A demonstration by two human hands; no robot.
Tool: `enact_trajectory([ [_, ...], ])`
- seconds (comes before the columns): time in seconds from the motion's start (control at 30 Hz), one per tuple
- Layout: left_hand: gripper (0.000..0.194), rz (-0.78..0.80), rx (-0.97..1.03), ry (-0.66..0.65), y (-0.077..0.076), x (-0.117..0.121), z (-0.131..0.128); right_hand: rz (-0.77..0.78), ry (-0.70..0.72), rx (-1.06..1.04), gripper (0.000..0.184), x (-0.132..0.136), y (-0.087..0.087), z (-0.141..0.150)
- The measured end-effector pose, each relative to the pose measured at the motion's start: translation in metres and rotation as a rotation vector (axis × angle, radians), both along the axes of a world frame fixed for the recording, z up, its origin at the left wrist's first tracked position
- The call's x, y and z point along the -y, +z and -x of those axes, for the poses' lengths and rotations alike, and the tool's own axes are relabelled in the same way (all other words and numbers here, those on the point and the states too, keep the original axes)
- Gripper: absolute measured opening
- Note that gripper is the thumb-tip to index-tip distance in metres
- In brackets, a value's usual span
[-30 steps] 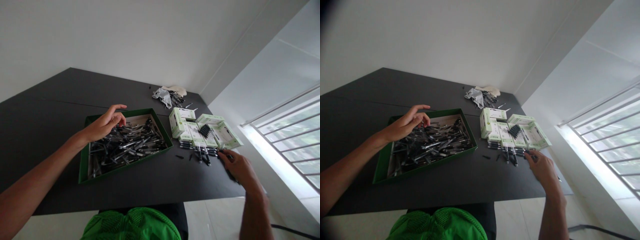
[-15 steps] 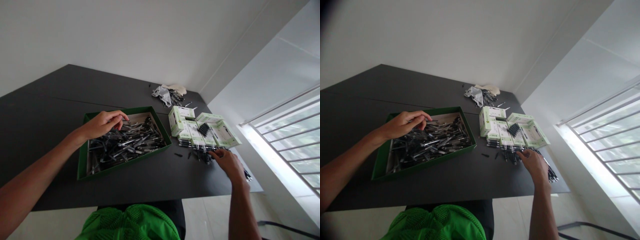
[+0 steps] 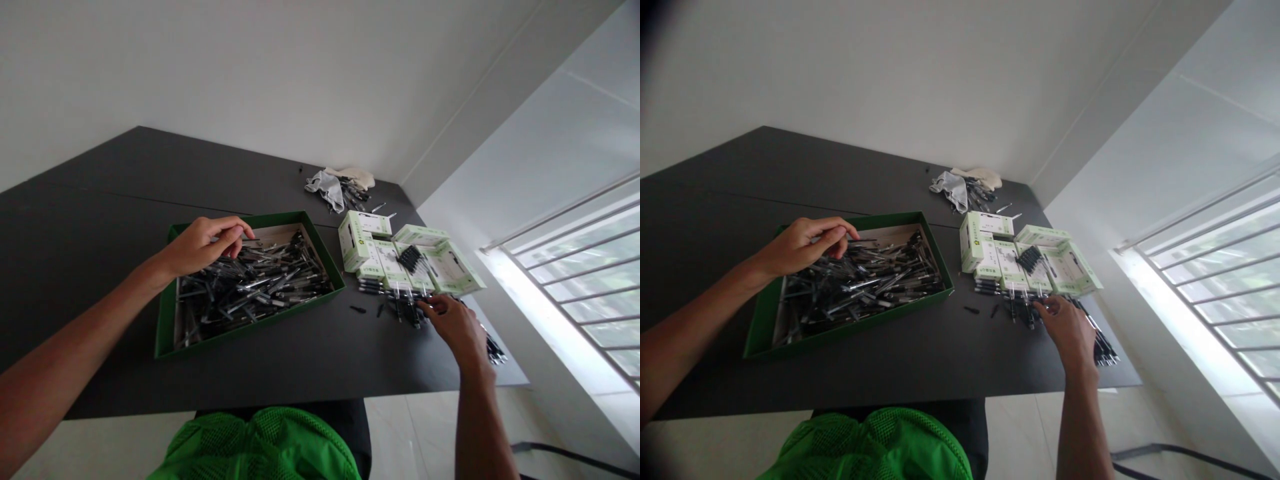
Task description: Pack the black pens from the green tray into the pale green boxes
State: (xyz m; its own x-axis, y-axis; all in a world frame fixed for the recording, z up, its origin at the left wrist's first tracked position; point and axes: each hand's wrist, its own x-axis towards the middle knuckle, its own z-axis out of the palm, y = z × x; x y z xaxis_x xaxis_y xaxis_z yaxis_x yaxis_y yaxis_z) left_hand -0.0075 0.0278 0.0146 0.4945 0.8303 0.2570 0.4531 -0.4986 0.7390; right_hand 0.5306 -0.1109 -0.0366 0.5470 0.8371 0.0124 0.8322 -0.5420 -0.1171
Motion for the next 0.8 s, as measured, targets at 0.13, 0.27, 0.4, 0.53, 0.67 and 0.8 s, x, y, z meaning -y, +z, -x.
enact_trajectory([
  [0.13, 0.042, -0.001, -0.009, 0.008, 0.000, 0.000, 0.000, -0.017, 0.000, 0.004, 0.046, -0.001, -0.003, 0.002],
  [0.27, 0.041, 0.001, -0.019, 0.007, -0.001, -0.001, 0.000, -0.053, 0.010, 0.005, 0.048, 0.000, -0.006, 0.004],
  [0.4, 0.039, 0.010, -0.015, -0.013, -0.001, -0.001, 0.000, -0.081, 0.001, -0.007, 0.051, 0.001, -0.005, 0.005],
  [0.53, 0.035, 0.039, -0.018, -0.012, 0.002, 0.001, -0.001, -0.070, -0.015, -0.030, 0.051, 0.002, -0.006, 0.004],
  [0.67, 0.035, 0.037, -0.019, -0.008, 0.000, 0.000, 0.000, -0.074, -0.020, -0.067, 0.051, 0.003, -0.009, -0.001],
  [0.8, 0.036, 0.016, -0.004, -0.001, -0.005, -0.003, 0.003, -0.091, -0.035, -0.042, 0.053, 0.005, -0.008, -0.005],
])
